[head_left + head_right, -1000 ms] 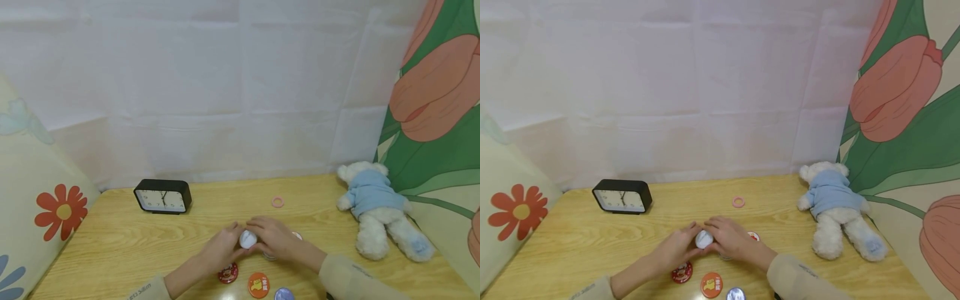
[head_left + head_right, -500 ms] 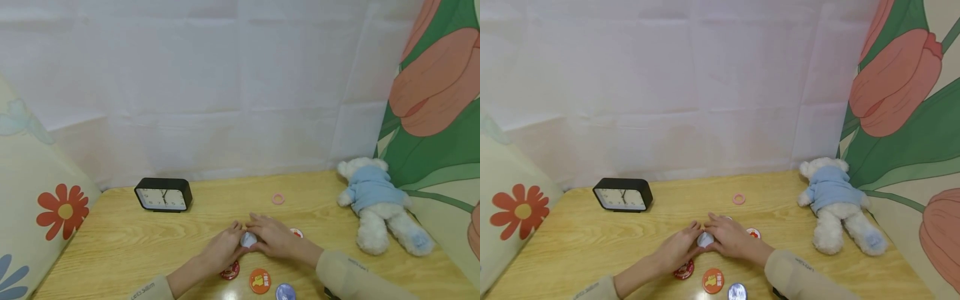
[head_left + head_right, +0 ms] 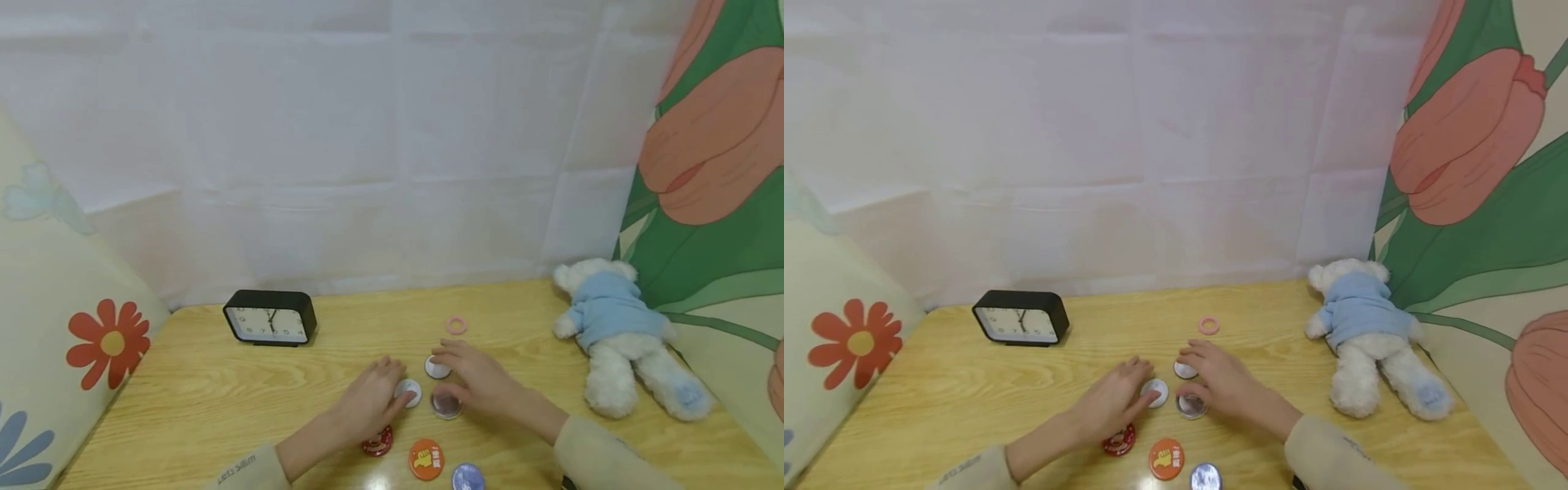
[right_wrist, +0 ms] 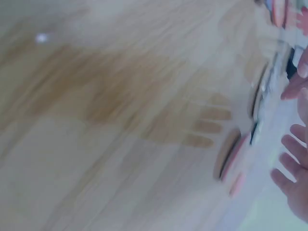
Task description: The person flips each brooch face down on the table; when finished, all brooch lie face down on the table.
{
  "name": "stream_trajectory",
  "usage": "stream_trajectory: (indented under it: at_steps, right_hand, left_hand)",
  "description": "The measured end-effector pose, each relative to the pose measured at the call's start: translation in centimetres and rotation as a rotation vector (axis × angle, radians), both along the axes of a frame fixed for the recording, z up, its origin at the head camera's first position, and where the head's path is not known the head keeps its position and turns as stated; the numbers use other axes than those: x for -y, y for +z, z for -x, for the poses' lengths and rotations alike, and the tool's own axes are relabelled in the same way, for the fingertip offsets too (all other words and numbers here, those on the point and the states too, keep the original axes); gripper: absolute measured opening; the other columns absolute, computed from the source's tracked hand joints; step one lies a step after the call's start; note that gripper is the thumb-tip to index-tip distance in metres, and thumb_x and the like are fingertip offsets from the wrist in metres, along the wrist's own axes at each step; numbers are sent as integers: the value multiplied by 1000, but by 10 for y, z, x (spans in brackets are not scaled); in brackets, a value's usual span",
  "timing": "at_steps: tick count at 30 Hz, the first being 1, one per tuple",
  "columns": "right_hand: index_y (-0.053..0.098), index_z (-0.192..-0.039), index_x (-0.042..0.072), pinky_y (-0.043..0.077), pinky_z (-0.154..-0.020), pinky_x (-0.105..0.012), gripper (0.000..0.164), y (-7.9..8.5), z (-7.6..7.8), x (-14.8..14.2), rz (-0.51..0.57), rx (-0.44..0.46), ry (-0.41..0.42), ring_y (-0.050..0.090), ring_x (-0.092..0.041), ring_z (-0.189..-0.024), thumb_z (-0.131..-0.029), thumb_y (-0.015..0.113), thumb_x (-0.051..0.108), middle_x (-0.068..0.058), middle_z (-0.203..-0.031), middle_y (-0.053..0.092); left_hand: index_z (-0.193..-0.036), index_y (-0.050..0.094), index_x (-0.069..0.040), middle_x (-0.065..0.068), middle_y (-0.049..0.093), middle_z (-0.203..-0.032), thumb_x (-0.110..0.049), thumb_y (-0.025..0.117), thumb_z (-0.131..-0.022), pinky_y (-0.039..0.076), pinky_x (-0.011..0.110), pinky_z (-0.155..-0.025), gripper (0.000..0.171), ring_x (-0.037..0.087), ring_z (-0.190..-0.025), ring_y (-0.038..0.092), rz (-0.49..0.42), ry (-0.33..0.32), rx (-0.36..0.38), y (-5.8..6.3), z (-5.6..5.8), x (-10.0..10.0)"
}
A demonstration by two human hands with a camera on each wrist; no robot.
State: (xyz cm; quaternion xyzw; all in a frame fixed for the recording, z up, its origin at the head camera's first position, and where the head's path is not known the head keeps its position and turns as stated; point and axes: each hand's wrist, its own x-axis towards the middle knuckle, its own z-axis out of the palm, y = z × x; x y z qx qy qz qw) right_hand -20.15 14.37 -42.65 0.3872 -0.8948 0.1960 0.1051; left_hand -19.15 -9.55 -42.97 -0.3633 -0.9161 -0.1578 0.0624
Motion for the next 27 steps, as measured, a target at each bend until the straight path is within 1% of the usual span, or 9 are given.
stream_trajectory:
  at_steps: [3,5,9,13,17,20,22,25,27]
  right_hand:
    - [68,-114,6,53,-89,-35,41,1,-4,-11,34,-38,-37,58,-20,-106,-83,76,32,-6,-114,65]
    - [69,-111,7,53,-82,-31,38,-1,-8,-13,45,-51,-31,57,-15,-97,-83,77,32,-2,-107,66]
    - [69,-108,10,52,-78,-27,34,-8,-19,-6,39,-77,35,56,-12,-92,-85,75,34,2,-101,65]
    - [70,-108,12,51,-76,-22,35,-12,-29,8,14,-97,71,54,-9,-90,-86,73,39,5,-99,63]
    - [69,-110,13,49,-77,-21,39,-11,-35,25,-37,-108,75,52,-7,-88,-87,70,44,6,-99,62]
    - [69,-110,14,49,-79,-22,41,-9,-40,38,-91,-138,75,53,-8,-90,-89,66,49,7,-99,62]
    - [68,-111,15,49,-80,-23,43,-8,-42,47,-127,-155,68,53,-9,-92,-90,64,53,6,-101,62]
    - [68,-111,15,49,-79,-22,48,-8,-46,56,-164,-175,71,53,-9,-93,-89,61,57,6,-102,62]
    - [68,-113,15,48,-79,-21,51,-10,-48,61,-180,-176,69,52,-9,-93,-89,60,60,5,-102,61]
  left_hand:
    - [-124,57,6,25,60,-124,-34,59,-98,42,53,-104,48,45,-119,53,18,23,32,6,-2,-4]
    - [-126,56,6,25,59,-126,-36,59,-98,43,52,-103,51,43,-119,54,43,33,48,11,-7,-5]
    - [-127,56,7,26,58,-128,-39,60,-96,46,50,-100,55,39,-119,56,97,46,85,18,-29,2]
    - [-124,57,10,30,57,-128,-43,63,-94,46,53,-99,61,43,-120,54,90,48,131,16,-48,16]
    - [-123,56,11,33,53,-130,-49,64,-91,43,58,-99,68,48,-123,49,53,64,196,5,-58,33]
    - [-126,53,14,34,49,-134,-55,64,-88,41,60,-99,80,49,-127,43,43,117,260,-7,-66,45]
    - [-128,52,15,33,48,-135,-58,65,-85,42,61,-98,86,49,-127,43,47,158,258,-18,-72,51]
    - [-126,54,14,31,51,-134,-60,66,-82,45,58,-96,87,46,-126,46,43,204,190,-34,-78,58]
    - [-122,58,13,28,56,-129,-60,69,-80,50,53,-92,84,43,-120,52,33,204,47,-44,-80,61]
